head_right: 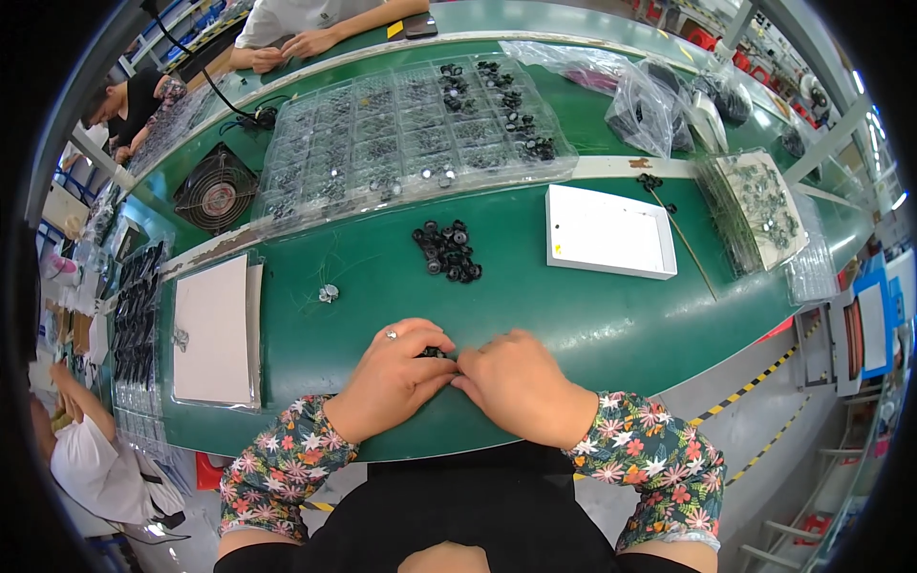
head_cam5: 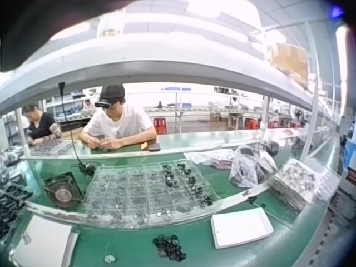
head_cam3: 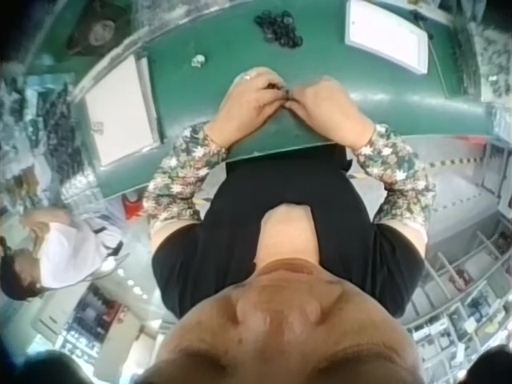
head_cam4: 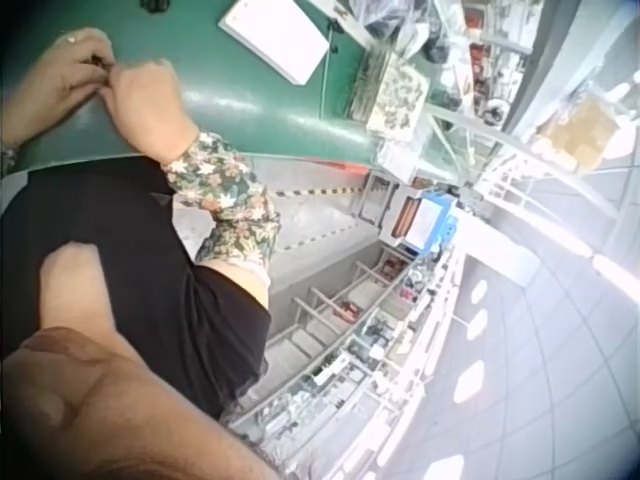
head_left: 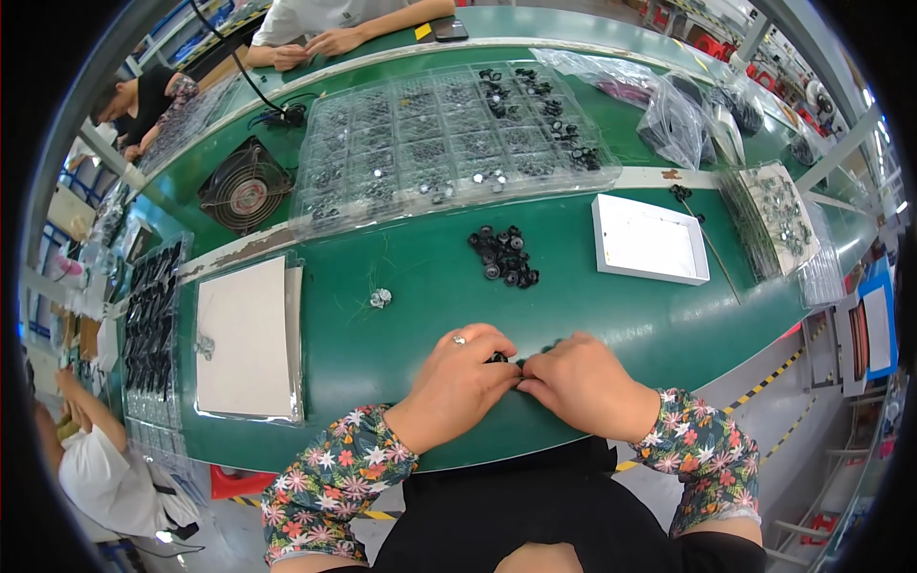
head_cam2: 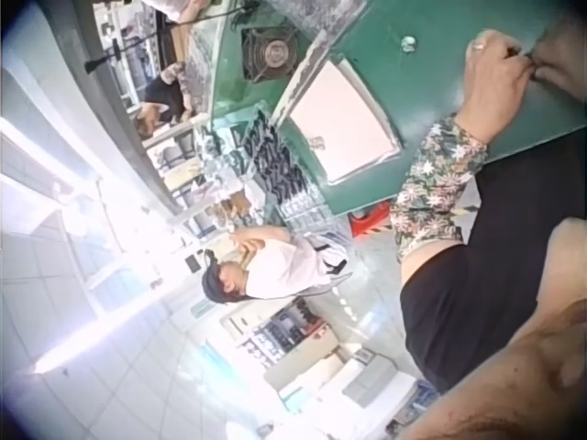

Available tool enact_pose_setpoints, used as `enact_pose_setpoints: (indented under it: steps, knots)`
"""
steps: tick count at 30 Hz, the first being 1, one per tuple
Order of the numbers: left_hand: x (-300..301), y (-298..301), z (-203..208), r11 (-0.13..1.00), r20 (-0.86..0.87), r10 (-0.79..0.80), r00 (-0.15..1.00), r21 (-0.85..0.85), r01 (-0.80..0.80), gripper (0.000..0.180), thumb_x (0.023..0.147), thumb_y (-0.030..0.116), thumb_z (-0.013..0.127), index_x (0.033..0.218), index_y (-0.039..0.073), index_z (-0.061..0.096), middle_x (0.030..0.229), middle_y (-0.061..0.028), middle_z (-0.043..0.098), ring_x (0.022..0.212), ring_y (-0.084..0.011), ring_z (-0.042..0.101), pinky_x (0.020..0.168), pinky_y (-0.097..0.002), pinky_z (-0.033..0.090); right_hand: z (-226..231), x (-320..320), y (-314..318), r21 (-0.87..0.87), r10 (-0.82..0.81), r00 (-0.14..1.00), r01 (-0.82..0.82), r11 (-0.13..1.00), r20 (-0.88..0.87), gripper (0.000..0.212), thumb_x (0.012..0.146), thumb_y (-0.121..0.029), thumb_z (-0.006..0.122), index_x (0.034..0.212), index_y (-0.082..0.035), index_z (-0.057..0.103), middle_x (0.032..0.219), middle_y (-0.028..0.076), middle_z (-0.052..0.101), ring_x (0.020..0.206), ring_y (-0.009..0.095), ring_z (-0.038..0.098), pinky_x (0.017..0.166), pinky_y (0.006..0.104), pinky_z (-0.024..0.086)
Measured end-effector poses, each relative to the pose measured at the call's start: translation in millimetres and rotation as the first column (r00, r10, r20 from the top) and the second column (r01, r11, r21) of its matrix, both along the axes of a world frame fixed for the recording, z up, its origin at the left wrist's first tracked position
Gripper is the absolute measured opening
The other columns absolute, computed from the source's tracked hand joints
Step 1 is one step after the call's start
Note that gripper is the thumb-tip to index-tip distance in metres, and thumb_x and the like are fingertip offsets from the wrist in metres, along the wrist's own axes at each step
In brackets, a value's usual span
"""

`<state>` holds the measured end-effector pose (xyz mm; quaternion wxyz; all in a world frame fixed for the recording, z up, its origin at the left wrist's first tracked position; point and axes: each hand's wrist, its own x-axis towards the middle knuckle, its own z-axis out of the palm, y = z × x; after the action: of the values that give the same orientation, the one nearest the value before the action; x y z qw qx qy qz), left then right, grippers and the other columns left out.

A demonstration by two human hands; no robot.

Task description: The person assembles small black plastic components by hand, inserting white internal pieces into them at a factory workbench.

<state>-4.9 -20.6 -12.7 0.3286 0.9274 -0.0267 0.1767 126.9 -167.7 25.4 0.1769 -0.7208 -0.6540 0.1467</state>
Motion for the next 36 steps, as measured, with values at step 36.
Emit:
enact_pose_setpoints:
  steps: [36]
  knots:
    - [-17.3, 21.6, 9.7, 0.969, 0.08, 0.195, 0.978, -0.168, -0.18, 0.03, 0.072, 0.009, 0.075, 0.101, 0.007, 0.067, 0.105, -0.0078, 0.06, 0.105, -0.0305, 0.055, 0.088, -0.0401, 0.045, 8.0, 214.7, 173.8, 0.118, -0.335, 0.859, 0.314, 0.942, 0.386, 0.011, 0.079, -0.024, 0.065, 0.08, -0.014, 0.071, 0.078, 0.01, 0.067, 0.08, 0.03, 0.064, 0.071, 0.044, 0.048]
